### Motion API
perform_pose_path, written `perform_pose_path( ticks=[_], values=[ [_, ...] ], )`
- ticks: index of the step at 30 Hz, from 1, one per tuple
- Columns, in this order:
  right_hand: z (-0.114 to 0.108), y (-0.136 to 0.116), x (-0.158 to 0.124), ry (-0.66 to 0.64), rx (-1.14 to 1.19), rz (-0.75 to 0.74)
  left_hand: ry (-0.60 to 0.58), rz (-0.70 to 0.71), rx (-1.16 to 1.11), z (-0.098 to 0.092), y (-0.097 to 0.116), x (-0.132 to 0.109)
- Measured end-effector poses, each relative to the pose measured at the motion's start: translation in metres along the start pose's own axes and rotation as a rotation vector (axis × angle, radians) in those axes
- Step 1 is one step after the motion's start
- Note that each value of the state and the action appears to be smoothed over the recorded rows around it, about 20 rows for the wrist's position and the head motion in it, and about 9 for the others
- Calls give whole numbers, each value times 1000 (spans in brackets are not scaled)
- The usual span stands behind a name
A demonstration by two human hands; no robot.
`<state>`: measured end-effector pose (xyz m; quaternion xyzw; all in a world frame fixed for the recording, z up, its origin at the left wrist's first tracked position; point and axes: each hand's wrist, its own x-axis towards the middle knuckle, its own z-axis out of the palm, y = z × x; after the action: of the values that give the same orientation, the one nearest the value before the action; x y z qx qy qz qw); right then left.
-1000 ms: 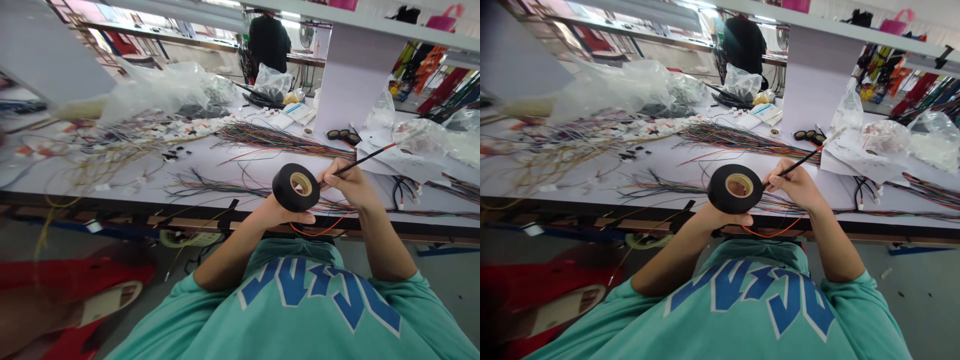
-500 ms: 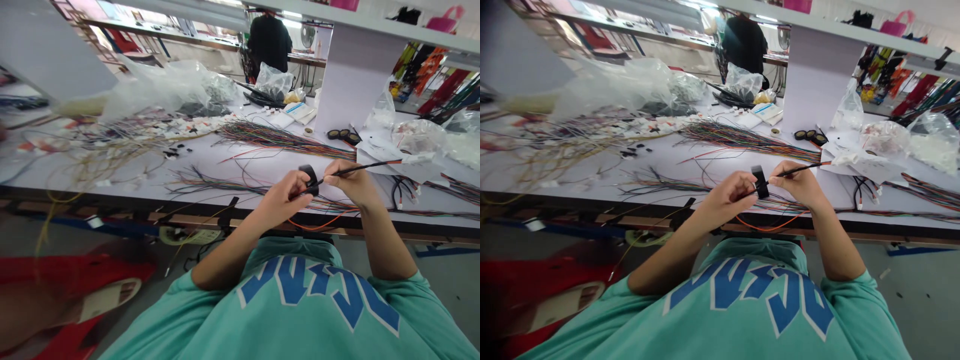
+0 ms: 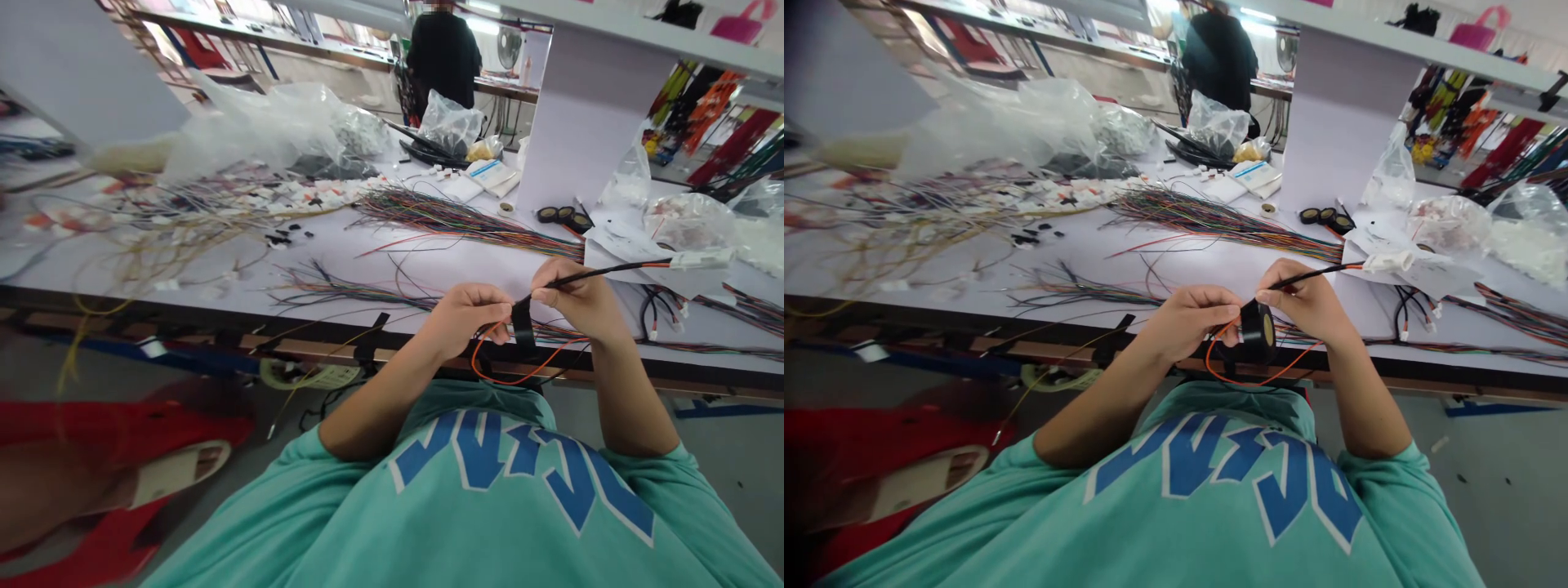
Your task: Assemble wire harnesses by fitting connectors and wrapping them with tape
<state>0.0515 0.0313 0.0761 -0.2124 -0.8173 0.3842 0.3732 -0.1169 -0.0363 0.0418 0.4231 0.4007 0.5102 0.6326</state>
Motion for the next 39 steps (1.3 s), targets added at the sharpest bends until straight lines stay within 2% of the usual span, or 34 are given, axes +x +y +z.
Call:
perform_pose_path(
  ticks=[4,6,9,11,14,17,19,21,26,30,32,36,39],
  values=[
    [3,1,1,3,109,58,-85,-105,-149,-3,2,2],
    [5,1,1,0,170,122,-66,-133,-193,-3,2,3],
    [7,1,0,-29,272,286,28,-113,-213,2,-1,5],
    [9,-2,0,-52,318,411,118,-41,-179,6,-4,6],
    [13,-8,0,-98,344,580,276,152,-37,12,-7,5],
    [18,-11,3,-85,350,666,401,354,160,16,-8,5],
    [21,-11,6,-19,323,649,421,411,234,17,-8,6],
    [23,-8,8,59,252,581,403,408,189,18,-9,8],
    [31,-2,7,259,27,289,378,349,-180,20,-12,15],
    [37,0,4,324,-85,142,370,225,-356,17,-7,16],
    [39,0,2,322,-104,123,276,111,-378,11,-3,16],
    [40,4,-3,231,-133,84,-40,-123,-318,-7,1,15],
    [40,9,-7,197,-145,8,-126,-173,-332,-16,-3,14]
  ],
)
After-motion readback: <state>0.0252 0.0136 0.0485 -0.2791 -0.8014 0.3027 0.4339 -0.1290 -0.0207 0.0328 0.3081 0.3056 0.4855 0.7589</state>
